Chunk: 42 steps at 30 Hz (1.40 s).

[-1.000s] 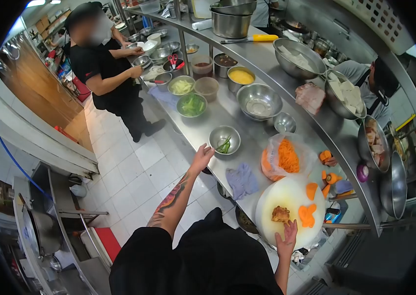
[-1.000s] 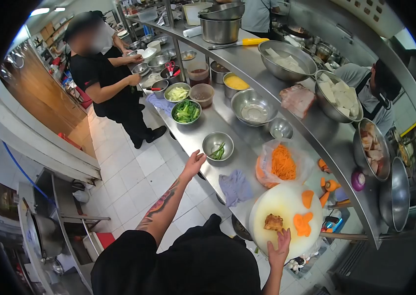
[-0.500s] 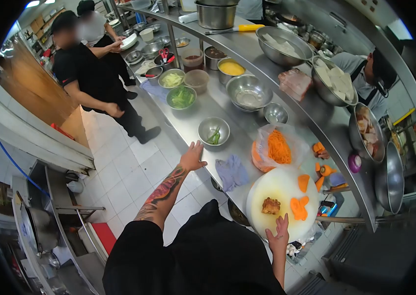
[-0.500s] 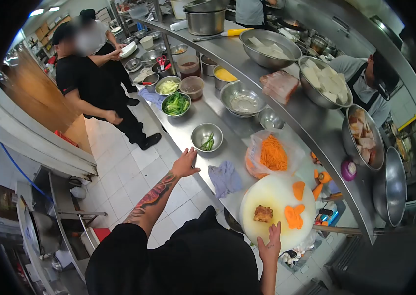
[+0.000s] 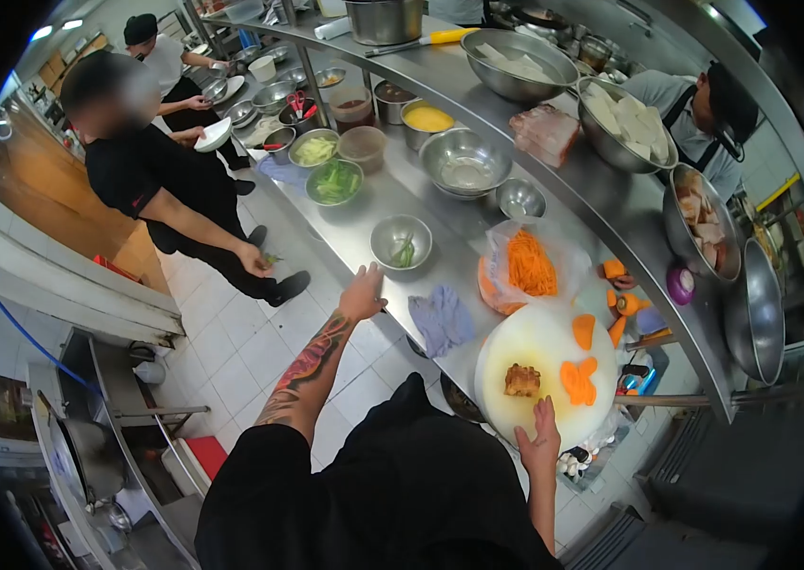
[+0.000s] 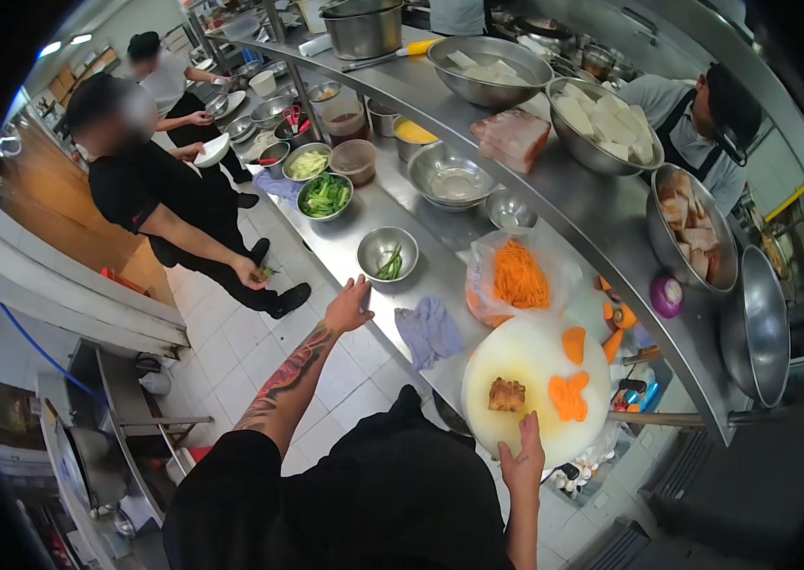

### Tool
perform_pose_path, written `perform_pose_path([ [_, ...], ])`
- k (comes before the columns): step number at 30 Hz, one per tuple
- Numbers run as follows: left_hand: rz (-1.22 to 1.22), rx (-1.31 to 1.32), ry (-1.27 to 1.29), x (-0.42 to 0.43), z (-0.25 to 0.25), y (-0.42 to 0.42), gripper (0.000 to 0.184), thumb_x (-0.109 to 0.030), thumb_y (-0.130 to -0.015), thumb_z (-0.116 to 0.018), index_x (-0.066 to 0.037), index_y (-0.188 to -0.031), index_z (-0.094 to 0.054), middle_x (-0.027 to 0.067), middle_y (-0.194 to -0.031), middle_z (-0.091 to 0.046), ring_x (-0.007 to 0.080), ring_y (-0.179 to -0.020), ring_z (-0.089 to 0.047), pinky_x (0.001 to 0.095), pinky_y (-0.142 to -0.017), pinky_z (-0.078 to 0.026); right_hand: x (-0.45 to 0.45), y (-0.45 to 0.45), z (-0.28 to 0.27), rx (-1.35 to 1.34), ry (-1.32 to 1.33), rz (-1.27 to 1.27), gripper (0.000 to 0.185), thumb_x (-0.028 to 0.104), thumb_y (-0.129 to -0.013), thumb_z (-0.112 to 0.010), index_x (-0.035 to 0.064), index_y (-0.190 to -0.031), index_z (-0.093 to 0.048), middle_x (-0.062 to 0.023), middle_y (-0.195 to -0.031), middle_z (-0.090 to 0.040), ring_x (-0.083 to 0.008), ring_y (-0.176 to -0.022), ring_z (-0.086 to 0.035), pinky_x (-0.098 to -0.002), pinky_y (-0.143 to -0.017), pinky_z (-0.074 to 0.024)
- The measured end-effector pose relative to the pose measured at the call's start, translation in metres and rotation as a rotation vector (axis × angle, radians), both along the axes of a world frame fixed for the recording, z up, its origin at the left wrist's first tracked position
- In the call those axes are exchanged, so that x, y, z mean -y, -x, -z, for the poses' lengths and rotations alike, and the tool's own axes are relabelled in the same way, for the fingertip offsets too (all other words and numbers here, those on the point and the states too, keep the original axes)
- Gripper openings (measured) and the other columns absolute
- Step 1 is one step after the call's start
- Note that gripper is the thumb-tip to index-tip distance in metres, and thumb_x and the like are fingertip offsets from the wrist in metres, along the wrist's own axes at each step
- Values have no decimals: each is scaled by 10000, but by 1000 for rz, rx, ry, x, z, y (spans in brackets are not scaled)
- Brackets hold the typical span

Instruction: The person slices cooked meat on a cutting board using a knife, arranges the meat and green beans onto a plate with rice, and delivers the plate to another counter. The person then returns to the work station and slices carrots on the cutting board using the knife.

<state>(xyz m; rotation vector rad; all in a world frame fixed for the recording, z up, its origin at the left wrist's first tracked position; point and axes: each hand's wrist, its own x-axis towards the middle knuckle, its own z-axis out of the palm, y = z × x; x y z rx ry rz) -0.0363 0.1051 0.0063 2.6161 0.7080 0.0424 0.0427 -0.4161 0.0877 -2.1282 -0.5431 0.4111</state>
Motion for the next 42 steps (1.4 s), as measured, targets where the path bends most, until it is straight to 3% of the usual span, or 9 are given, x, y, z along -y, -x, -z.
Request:
perform_pose_path([
  [3,-10,-33,-13,-3,9,1,796,-261,-810,-808,-55,-1486,-442,186,-1613,-363,410,-1467,-355,491,-1158,-437,6,-1,18,22,-46,11,931,-6,-817,-751,-13,-1608,-260,-307,-1520,-495,-372,-1408,-533,-414,-1152,-426],
  [8,99,105,-15,-24,60,5,867,-251,-826,-798,-21,-1554,-389,280,-1632,-336,550,-1477,-313,526,-1221,-328,-3,2,-12,150,114,10,909,36,-833,-749,-14,-1604,-270,-286,-1468,-554,-359,-1367,-574,-419,-1110,-470],
  [12,31,112,29,-12,44,1,816,-171,-808,-831,-6,-1507,-443,277,-1632,-345,538,-1494,-298,526,-1231,-319,-8,6,-16,99,79,97,920,43,-838,-745,9,-1614,-253,-277,-1451,-571,-361,-1354,-581,-410,-1106,-472],
  [25,-13,88,-34,11,5,-6,701,-114,-752,-800,6,-1375,-502,269,-1518,-457,498,-1317,-456,515,-1108,-447,-16,14,-21,121,119,105,927,4,-834,-739,12,-1620,-247,-297,-1478,-541,-376,-1381,-555,-418,-1121,-461],
  [28,-9,137,-115,5,10,-3,618,-151,-794,-784,-7,-1340,-532,256,-1478,-504,479,-1259,-519,508,-1054,-482,-14,13,-15,150,102,106,899,37,-844,-731,11,-1612,-263,-302,-1416,-591,-394,-1345,-580,-423,-1106,-469],
  [30,-161,131,90,-3,9,-5,537,-206,-876,-743,-28,-1347,-558,236,-1418,-571,482,-1133,-600,501,-977,-526,-12,12,-10,166,75,89,894,37,-845,-731,10,-1610,-270,-304,-1409,-595,-394,-1339,-585,-425,-1101,-473],
  [32,-267,138,143,-33,52,-13,599,-267,-926,-723,9,-1415,-514,238,-1316,-637,384,-993,-689,447,-873,-570,-12,11,-7,183,52,85,888,38,-846,-730,10,-1608,-277,-305,-1403,-599,-395,-1334,-590,-427,-1097,-477],
  [35,-721,684,835,-31,40,-28,672,-297,-997,-680,9,-1523,-397,91,-1031,-677,113,-819,-632,268,-673,-510,-12,12,-10,187,73,80,865,46,-854,-727,2,-1601,-295,-303,-1407,-597,-386,-1334,-594,-427,-1095,-480],
  [42,-637,573,752,-23,27,-75,567,-319,-979,-707,-30,-1420,-498,84,-1000,-656,133,-797,-634,286,-610,-508,-14,8,-11,141,69,87,802,51,-866,-712,-34,-1571,-340,-291,-1441,-575,-374,-1336,-597,-423,-1098,-480],
])
